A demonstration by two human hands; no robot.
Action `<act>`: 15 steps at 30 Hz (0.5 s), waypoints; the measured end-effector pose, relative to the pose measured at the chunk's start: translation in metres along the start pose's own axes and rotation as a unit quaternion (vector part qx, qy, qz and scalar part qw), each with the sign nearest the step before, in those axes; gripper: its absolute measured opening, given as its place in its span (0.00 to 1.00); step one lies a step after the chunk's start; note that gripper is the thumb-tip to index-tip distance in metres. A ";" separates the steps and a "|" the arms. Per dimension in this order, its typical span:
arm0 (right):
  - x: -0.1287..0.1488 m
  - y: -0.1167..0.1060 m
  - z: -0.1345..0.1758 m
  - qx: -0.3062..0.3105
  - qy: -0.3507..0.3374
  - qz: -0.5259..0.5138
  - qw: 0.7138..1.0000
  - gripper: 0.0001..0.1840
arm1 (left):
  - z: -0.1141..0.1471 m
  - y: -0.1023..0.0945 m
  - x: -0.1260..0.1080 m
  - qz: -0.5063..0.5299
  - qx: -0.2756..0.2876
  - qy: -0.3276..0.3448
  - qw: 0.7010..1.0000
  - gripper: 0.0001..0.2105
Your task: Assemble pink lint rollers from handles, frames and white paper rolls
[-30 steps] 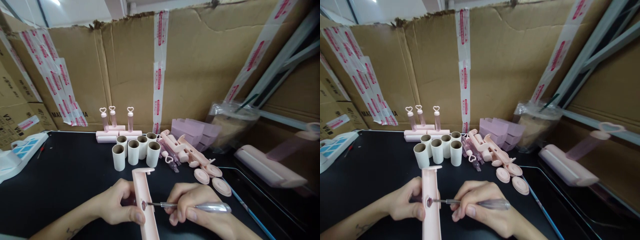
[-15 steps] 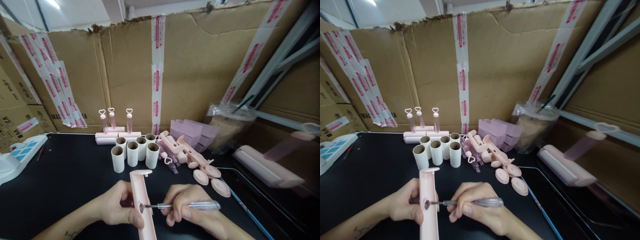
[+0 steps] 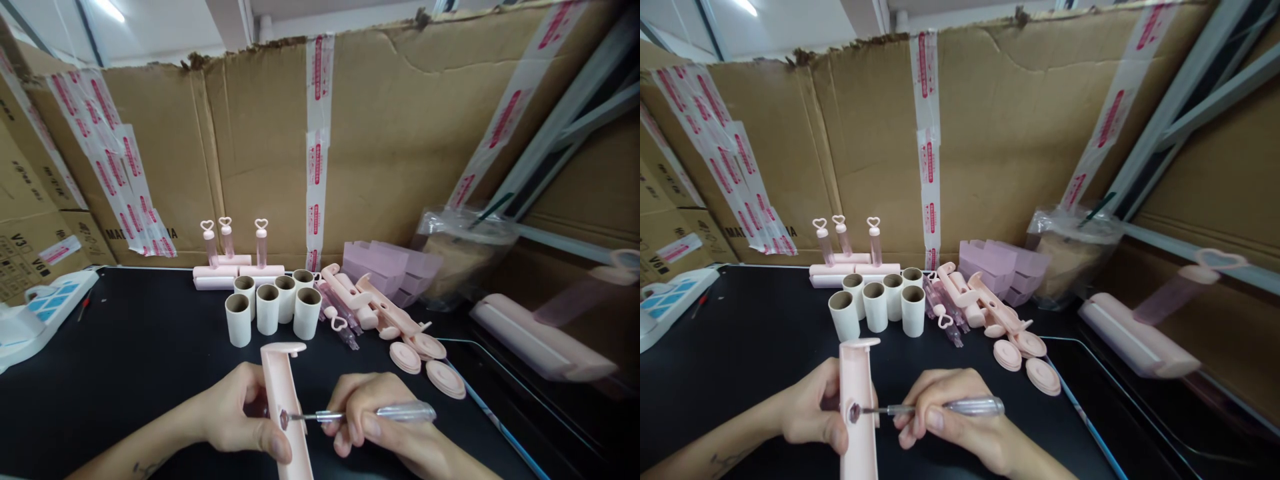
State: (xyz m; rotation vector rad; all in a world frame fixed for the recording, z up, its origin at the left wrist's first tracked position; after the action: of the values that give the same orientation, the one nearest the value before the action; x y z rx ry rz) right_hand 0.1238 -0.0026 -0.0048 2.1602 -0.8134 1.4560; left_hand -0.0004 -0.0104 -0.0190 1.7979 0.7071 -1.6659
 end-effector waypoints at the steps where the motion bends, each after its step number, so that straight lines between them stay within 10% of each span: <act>1: 0.000 0.000 0.000 -0.002 0.002 -0.002 1.000 0.14 | 0.000 0.000 0.000 -0.002 -0.002 0.001 1.000 0.24; 15: -0.012 0.001 0.002 -0.040 0.015 -0.075 0.996 0.12 | -0.002 -0.003 -0.003 -0.010 -0.006 0.011 1.000 0.24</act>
State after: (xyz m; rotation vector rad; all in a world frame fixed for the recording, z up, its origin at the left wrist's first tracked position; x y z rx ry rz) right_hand 0.1210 -0.0021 -0.0167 2.0864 -0.6714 1.3551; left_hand -0.0017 -0.0069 -0.0166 1.8090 0.7464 -1.6532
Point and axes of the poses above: each hand's wrist, its own z-axis away from the middle knuckle, its own y-axis out of the palm, x = y × z, the point moved 8 cm from there along -z, towards the middle knuckle
